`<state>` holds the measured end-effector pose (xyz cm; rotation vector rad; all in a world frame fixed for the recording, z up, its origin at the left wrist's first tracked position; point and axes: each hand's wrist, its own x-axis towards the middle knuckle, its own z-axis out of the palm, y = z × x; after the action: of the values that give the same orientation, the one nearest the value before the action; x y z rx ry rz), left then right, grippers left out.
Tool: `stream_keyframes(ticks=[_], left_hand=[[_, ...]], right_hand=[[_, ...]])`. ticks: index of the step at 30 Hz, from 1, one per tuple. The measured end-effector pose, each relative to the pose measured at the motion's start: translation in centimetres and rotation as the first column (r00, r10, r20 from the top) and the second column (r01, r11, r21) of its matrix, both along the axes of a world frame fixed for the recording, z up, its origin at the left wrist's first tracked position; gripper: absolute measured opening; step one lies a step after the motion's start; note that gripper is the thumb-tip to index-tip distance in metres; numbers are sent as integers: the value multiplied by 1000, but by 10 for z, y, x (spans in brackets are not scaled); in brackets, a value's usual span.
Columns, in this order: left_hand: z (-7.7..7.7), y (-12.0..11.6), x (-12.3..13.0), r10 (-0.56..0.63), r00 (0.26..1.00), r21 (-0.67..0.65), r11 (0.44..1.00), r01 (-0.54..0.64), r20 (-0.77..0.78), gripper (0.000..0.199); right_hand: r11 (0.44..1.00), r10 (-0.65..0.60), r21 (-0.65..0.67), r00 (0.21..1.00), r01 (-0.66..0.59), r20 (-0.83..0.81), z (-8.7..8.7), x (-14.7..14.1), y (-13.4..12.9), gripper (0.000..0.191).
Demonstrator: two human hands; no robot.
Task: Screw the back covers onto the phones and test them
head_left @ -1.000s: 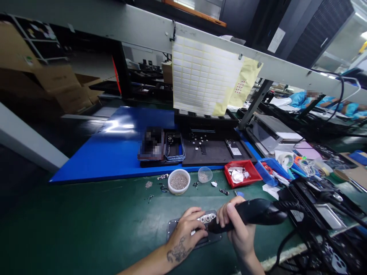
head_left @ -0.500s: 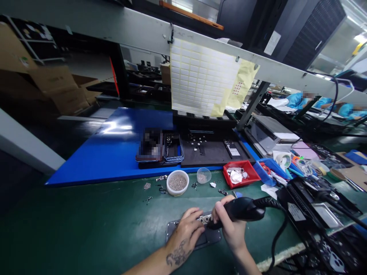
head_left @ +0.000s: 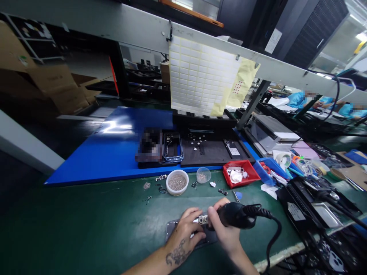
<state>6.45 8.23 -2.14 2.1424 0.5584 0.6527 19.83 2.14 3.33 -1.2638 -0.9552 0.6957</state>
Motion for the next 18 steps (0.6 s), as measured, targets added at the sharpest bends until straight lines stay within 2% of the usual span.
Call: stream_keyframes(ticks=[3,8,18], left_hand=[[3,0,-1,-13,1000,-5,1000,14,27,13],[7,0,-1,-39,998,6,999,39,47,22],[3,0,0,2,1000,-11,1000,-2,10,14]], right_hand=[[1000,-5,-12,997,6,72,-1,-1,1,16],[1000,-6,-13,995,8,102,2,0,1,17],[1000,19,-23,994,-17,111,1,2,0,18]])
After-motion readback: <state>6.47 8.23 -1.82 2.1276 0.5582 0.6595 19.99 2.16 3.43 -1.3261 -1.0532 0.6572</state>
